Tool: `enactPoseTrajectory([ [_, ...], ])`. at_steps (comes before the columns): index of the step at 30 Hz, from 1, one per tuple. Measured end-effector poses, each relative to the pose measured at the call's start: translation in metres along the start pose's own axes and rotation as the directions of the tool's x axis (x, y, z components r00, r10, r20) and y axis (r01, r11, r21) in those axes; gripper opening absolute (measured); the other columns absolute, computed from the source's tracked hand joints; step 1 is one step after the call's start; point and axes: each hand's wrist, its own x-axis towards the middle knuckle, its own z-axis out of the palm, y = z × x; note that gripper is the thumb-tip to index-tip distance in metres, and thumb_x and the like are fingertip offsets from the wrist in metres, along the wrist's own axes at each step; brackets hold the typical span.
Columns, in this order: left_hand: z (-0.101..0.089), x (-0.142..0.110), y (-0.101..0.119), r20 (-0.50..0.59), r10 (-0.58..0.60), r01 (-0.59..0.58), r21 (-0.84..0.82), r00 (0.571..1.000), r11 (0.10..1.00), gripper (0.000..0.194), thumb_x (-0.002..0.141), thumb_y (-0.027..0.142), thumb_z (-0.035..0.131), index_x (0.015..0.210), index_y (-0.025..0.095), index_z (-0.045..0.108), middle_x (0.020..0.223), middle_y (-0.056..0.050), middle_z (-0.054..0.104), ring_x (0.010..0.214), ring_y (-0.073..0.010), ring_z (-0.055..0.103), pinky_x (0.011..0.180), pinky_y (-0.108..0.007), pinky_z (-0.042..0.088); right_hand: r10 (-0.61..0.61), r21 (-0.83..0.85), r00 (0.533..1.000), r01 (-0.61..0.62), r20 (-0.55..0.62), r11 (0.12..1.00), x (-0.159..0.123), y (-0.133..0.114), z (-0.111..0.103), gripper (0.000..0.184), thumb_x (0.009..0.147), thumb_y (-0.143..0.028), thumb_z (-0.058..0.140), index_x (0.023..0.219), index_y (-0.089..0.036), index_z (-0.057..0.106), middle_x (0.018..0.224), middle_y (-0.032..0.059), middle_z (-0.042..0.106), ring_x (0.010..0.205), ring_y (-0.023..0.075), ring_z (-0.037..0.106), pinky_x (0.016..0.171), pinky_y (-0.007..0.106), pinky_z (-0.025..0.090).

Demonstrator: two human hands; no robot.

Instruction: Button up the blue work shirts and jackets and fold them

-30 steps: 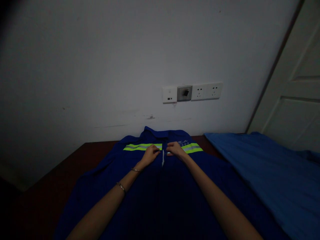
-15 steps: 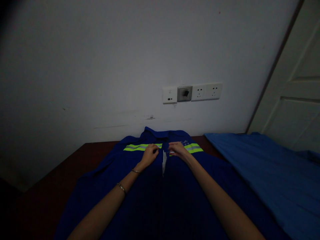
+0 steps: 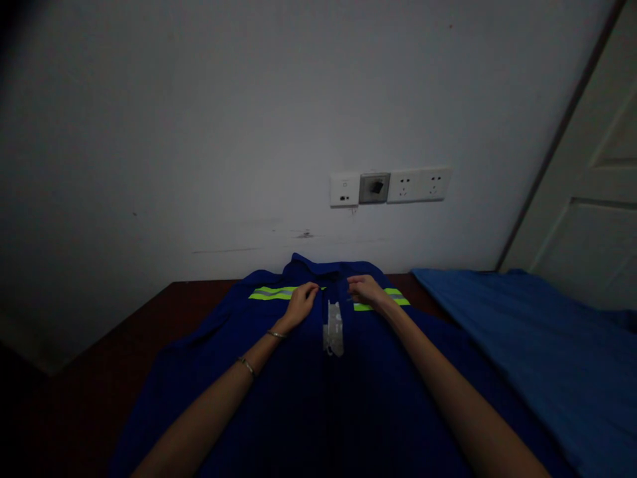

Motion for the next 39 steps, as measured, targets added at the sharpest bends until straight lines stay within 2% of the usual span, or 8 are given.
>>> enactPoseTrajectory([
  [5,0.001,0.006,0.004,0.007,-0.014,0.015,-0.050,1.000,0.999,0.021,0.084,0.020,0.042,0.092,0.017,0.061,0.089,-0.004,0.065,0.082,-0.0147,0.058,0.076,-0.025,0.042,-0.031,-0.010,0.999,0.030,-0.016,0.999,0.004,-0.006,0.004,0.044,0.058,-0.002,0.047,0.098,-0.014,0.061,0.065,0.0016,0.063,0.053,0.0082,0.053,0.051,0.018,0.043],
  [9,0.001,0.002,0.006,0.019,-0.027,0.028,-0.067,0.999,0.997,0.023,0.085,0.022,0.040,0.093,0.018,0.061,0.089,-0.003,0.066,0.080,-0.0146,0.059,0.074,-0.024,0.043,-0.078,0.011,0.997,0.078,0.026,0.997,0.009,0.000,0.005,0.048,0.059,-0.005,0.048,0.105,-0.015,0.058,0.070,0.0020,0.064,0.055,0.0084,0.055,0.051,0.017,0.042],
  [14,0.000,-0.002,0.006,0.041,-0.033,0.036,-0.058,0.999,0.998,0.024,0.085,0.022,0.041,0.095,0.018,0.062,0.092,-0.004,0.066,0.082,-0.0151,0.059,0.076,-0.025,0.043,-0.046,0.061,0.995,0.041,0.087,0.997,0.011,0.015,0.002,0.042,0.057,-0.008,0.051,0.098,-0.014,0.061,0.069,0.0023,0.065,0.053,0.0083,0.056,0.048,0.016,0.042],
  [18,0.000,-0.003,0.006,0.041,-0.001,0.003,-0.046,0.999,0.999,0.023,0.085,0.022,0.041,0.094,0.018,0.062,0.092,-0.004,0.066,0.082,-0.0154,0.059,0.077,-0.025,0.043,-0.033,0.059,0.988,0.025,0.150,0.998,0.009,0.020,-0.007,0.038,0.060,-0.013,0.056,0.098,-0.016,0.060,0.078,0.0043,0.066,0.065,0.0110,0.060,0.058,0.019,0.048],
  [22,0.001,-0.004,0.005,0.045,-0.004,0.006,-0.044,0.999,0.999,0.023,0.085,0.022,0.042,0.094,0.019,0.062,0.091,-0.004,0.066,0.084,-0.0154,0.059,0.078,-0.026,0.043,0.000,-0.057,0.985,0.010,0.175,0.998,0.003,0.016,-0.015,0.038,0.060,-0.016,0.062,0.097,-0.015,0.058,0.080,0.0057,0.065,0.069,0.0123,0.060,0.060,0.022,0.051],
  [27,0.001,-0.004,0.004,0.043,0.003,-0.001,-0.042,0.999,0.999,0.023,0.085,0.023,0.041,0.095,0.019,0.061,0.092,-0.003,0.065,0.084,-0.0151,0.059,0.079,-0.026,0.043,0.047,-0.169,0.957,0.002,0.286,0.986,-0.006,0.009,-0.018,0.017,0.058,-0.021,0.066,0.070,-0.012,0.058,0.064,0.0021,0.060,0.060,0.0101,0.057,0.058,0.023,0.053],
  [30,0.000,-0.005,0.005,0.027,0.018,-0.017,-0.051,0.999,0.999,0.022,0.085,0.022,0.042,0.094,0.018,0.061,0.091,-0.003,0.066,0.084,-0.0146,0.059,0.078,-0.025,0.043,0.089,-0.196,0.936,-0.021,0.342,0.980,-0.009,0.006,-0.022,0.016,0.055,-0.020,0.067,0.060,-0.013,0.054,0.060,-0.0004,0.056,0.057,0.0088,0.055,0.058,0.023,0.053],
  [39,-0.002,-0.007,0.006,-0.008,0.037,-0.037,-0.063,0.999,0.997,0.021,0.084,0.021,0.043,0.093,0.018,0.061,0.091,-0.003,0.066,0.084,-0.0149,0.059,0.079,-0.026,0.043,0.104,-0.118,0.903,-0.060,0.418,0.991,-0.015,0.002,-0.034,0.024,0.050,-0.004,0.062,0.071,-0.013,0.056,0.064,-0.0007,0.056,0.063,0.0118,0.057,0.062,0.028,0.054],
])
